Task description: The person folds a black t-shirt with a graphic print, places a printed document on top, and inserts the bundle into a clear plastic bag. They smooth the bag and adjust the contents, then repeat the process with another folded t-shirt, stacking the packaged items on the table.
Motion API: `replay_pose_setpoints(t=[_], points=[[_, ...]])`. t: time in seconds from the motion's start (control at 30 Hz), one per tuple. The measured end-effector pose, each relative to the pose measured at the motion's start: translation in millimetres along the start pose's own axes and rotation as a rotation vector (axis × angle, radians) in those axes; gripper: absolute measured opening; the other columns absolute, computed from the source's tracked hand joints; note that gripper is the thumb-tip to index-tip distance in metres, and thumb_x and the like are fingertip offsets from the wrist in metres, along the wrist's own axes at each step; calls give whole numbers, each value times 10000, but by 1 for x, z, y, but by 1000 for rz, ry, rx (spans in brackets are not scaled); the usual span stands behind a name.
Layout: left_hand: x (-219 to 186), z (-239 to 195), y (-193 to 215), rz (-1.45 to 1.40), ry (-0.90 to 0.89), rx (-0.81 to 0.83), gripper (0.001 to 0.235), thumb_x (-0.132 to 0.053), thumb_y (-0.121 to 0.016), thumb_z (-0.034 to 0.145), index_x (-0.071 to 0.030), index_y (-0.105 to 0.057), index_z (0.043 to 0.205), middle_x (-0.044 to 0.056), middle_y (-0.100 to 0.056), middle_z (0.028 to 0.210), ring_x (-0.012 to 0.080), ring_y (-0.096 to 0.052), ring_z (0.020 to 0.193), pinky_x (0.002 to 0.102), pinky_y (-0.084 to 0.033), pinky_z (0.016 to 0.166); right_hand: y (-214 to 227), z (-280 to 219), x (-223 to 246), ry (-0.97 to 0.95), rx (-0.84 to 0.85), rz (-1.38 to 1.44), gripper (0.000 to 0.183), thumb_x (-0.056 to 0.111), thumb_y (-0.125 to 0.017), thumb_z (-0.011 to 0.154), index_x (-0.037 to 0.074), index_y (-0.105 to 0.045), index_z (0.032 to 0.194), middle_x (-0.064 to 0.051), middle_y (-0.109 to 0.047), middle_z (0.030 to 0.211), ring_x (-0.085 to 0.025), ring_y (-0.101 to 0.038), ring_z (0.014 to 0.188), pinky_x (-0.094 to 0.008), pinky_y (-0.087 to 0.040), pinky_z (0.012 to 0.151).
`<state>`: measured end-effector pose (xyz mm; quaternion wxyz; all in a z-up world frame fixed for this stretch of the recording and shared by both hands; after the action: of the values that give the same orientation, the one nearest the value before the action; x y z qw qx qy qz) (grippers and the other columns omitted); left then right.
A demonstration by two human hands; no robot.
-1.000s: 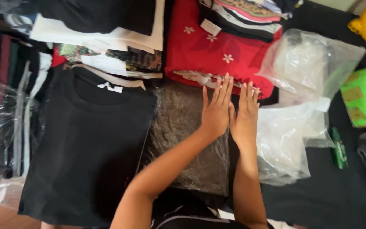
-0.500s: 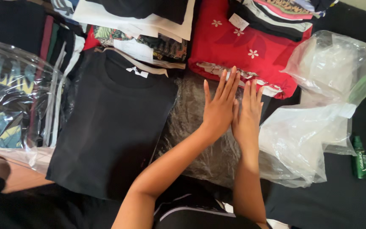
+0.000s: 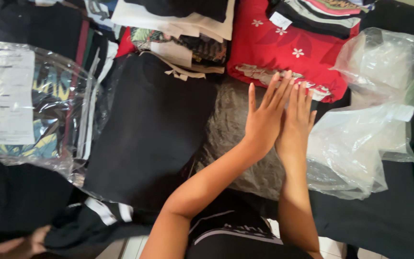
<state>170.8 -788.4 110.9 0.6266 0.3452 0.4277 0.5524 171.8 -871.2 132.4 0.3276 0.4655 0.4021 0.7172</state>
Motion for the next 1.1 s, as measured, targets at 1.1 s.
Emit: replay_pose_setpoints(t=[1.1], points=[[314,-184,171,-632,193,-94,495,-257,-609,1051,-38,-523,1488,149,-437,1627,329,-331,1563,503,-270,1265,-96,-103,200,92,-10,562,577,135,-673,1036,51,-454,1563,-176,-405,1653,-316,-417,1533,-417,-357,1235]])
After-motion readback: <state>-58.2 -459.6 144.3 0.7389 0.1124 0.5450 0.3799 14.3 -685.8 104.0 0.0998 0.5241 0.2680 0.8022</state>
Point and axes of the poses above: each hand's wrist, its own z-axis towards the middle knuckle, its own y-axis out of the back of the hand, x = y × z, the point moved 3 cm from there along z, towards the middle knuckle
